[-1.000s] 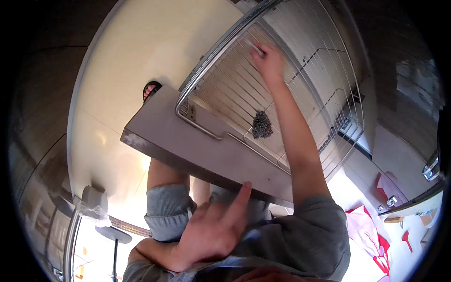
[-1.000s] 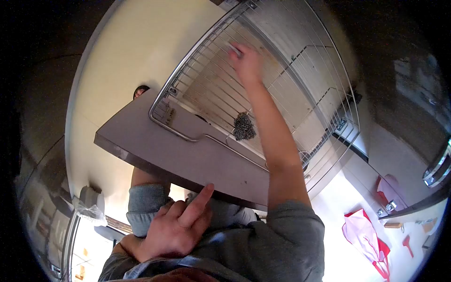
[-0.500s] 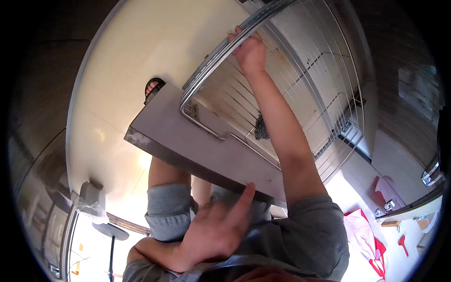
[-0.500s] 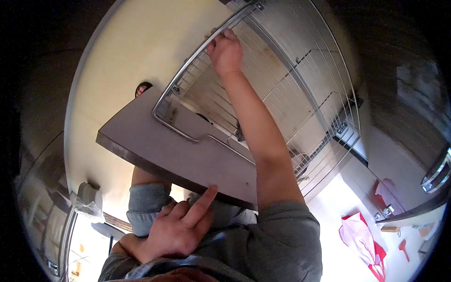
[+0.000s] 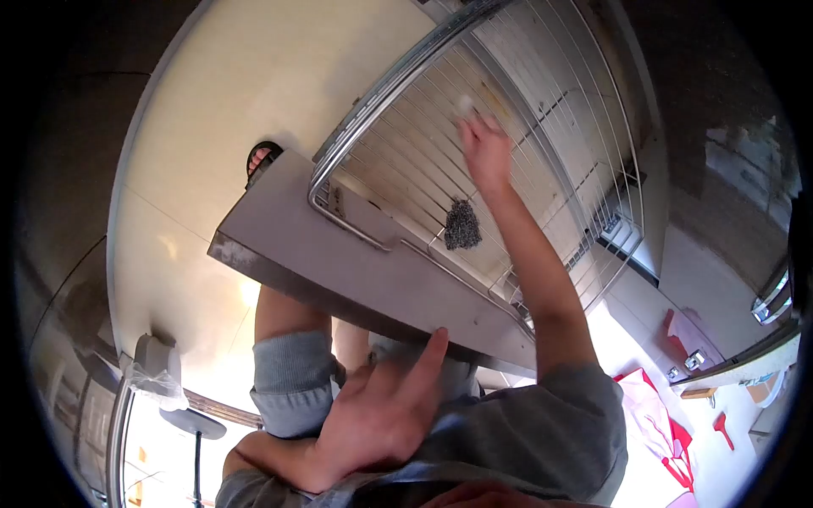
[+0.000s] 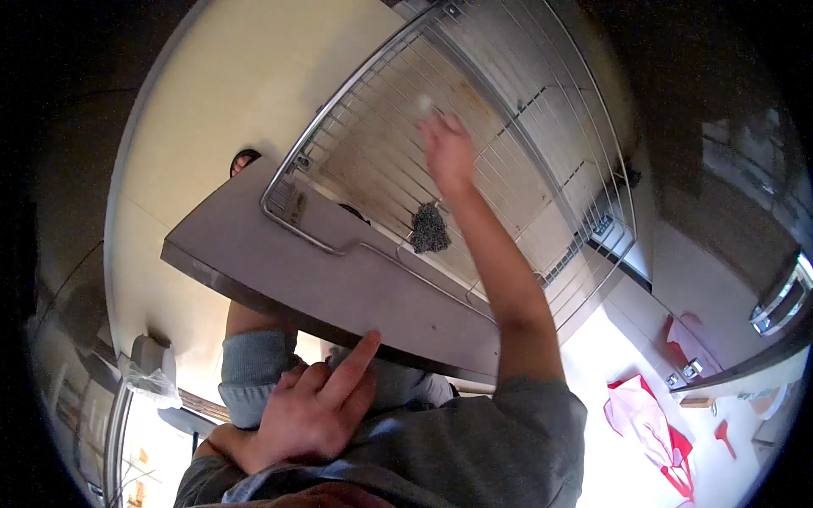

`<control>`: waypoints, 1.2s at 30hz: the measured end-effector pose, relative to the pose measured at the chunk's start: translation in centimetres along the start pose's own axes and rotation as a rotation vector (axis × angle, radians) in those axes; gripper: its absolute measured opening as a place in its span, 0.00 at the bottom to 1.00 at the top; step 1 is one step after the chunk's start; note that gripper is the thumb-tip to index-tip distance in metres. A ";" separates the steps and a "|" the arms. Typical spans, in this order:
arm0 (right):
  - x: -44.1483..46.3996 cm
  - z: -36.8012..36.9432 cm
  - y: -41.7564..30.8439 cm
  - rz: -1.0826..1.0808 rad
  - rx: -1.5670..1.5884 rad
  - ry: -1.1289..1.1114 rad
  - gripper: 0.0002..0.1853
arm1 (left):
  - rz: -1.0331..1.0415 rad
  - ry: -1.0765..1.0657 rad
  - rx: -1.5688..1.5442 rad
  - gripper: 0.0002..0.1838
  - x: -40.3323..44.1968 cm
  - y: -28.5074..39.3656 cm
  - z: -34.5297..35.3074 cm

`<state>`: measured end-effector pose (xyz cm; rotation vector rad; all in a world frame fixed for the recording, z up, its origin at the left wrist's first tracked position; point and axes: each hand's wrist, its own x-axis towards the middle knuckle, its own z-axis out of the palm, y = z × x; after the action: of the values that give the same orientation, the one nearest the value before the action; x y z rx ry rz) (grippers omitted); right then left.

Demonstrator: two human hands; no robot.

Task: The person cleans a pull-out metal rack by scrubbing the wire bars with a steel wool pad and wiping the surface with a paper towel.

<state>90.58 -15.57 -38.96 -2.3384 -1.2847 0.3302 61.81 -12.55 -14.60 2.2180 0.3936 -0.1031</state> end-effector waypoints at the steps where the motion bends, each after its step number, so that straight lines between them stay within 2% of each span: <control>1: 2.1 1.8 -2.3 -0.028 0.084 0.035 0.14 | -0.006 -0.010 -0.011 0.08 0.2 -0.1 0.0; 3: 5.4 5.1 -5.5 -0.090 0.156 0.037 0.13 | -0.023 -0.047 -0.040 0.08 0.2 0.0 -0.3; 6: 5.5 5.8 -6.7 -0.129 0.126 0.084 0.12 | 0.013 -0.049 -0.025 0.09 0.3 -0.3 -0.3; 11: -2.3 -0.5 1.0 -0.096 -0.192 -0.077 0.15 | -0.048 -0.116 0.012 0.09 0.1 0.4 -0.8; 13: -6.2 -4.2 4.1 0.001 -0.342 -0.257 0.16 | -0.053 -0.103 0.008 0.09 -0.1 0.5 -0.7; 15: -7.2 -5.3 4.5 0.004 -0.286 -0.246 0.17 | -0.064 -0.101 -0.001 0.09 -0.2 0.6 -0.7; 17: -6.7 -4.8 3.2 -0.037 -0.228 -0.188 0.17 | -0.059 -0.099 -0.004 0.08 -0.3 0.5 -0.6; 20: -1.8 1.4 -2.5 -0.149 -0.116 -0.048 0.12 | -0.118 -0.121 -0.053 0.07 -0.2 0.4 -0.4; 22: 2.3 5.0 -6.1 -0.039 0.091 -0.049 0.10 | -0.148 -0.119 -0.068 0.08 -0.1 0.5 -0.5; 25: 4.1 6.2 -8.5 -0.065 0.031 0.021 0.09 | -0.110 -0.102 -0.038 0.15 0.1 0.5 -0.9; 28: 1.3 3.7 -5.2 0.136 -0.036 -0.166 0.10 | -0.081 -0.070 -0.025 0.23 0.1 0.4 -0.6; 30: -2.8 0.3 -1.1 -0.089 -0.167 -0.180 0.15 | -0.119 -0.035 -0.048 0.27 0.1 0.6 -0.5; 33: -6.6 -3.9 2.1 0.025 -0.295 -0.351 0.21 | -0.167 0.025 -0.085 0.27 -0.3 0.9 -0.4; 36: -5.4 -4.7 0.1 0.033 -0.188 -0.362 0.21 | -0.044 -0.057 -0.018 0.22 -0.3 0.4 -0.3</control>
<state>89.66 -21.43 -34.92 -2.5408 -1.4986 0.6975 61.62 -12.59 -14.05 2.1843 0.4103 -0.1856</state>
